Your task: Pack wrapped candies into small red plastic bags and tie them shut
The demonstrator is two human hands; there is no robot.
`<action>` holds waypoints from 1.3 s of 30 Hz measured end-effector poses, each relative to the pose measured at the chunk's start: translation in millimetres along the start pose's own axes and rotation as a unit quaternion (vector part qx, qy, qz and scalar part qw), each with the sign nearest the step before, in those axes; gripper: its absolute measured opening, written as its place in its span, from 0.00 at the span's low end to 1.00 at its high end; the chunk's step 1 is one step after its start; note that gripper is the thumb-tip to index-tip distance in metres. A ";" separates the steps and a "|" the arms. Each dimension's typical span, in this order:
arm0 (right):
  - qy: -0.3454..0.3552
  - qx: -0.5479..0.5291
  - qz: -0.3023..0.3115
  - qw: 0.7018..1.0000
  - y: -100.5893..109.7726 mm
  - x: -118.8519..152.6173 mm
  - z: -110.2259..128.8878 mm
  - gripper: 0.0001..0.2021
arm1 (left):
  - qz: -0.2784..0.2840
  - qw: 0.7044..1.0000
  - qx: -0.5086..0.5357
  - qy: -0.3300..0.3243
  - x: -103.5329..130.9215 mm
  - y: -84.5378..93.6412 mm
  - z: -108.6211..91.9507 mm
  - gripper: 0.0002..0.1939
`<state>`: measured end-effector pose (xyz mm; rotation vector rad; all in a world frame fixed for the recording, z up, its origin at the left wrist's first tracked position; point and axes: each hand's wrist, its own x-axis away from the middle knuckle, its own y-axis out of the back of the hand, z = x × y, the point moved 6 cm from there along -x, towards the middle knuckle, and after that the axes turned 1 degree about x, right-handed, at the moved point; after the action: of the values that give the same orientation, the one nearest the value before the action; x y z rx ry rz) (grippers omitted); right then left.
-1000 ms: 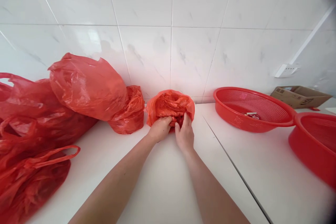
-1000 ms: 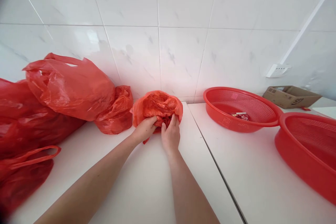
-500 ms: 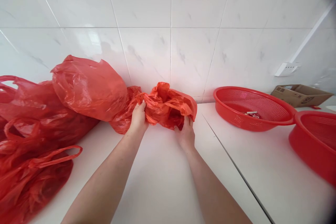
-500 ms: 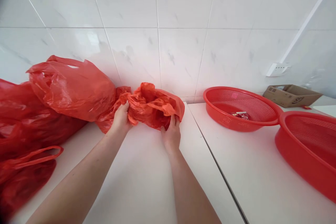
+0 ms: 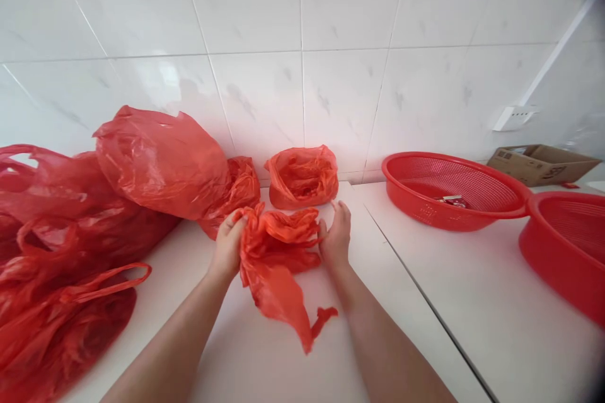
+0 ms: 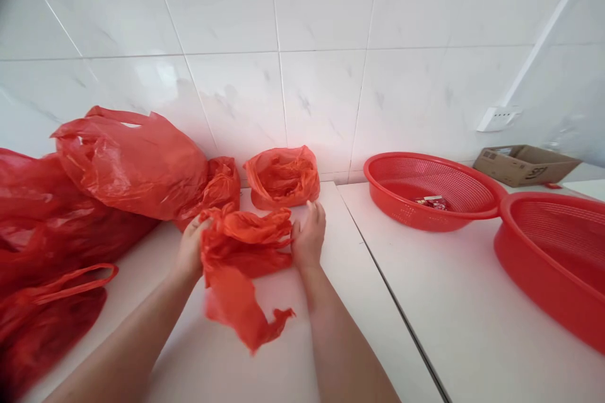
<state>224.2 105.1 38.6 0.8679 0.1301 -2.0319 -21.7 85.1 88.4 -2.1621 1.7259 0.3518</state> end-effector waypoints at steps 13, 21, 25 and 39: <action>-0.211 -0.066 0.014 0.975 3.3 -3.1 -37.7 0.16 | 0.295 0.793 -0.484 -0.225 69.3 -45.3 28.8 0.28; -0.283 -0.217 0.020 0.934 14.7 -2.5 -55.1 0.21 | 0.222 0.806 -0.533 -0.131 34.8 -46.6 57.1 0.22; -0.367 -0.417 0.043 0.830 29.0 4.1 -65.3 0.25 | 0.201 0.806 -0.545 -0.115 27.2 -48.8 61.8 0.21; -0.273 -0.196 0.120 0.934 51.4 38.0 -24.7 0.12 | 0.174 0.817 -0.547 -0.062 -3.9 -53.6 82.9 0.29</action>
<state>263.5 58.0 8.0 0.0514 0.1073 -1.8514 31.7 133.8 21.0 -2.2961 2.0899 1.9430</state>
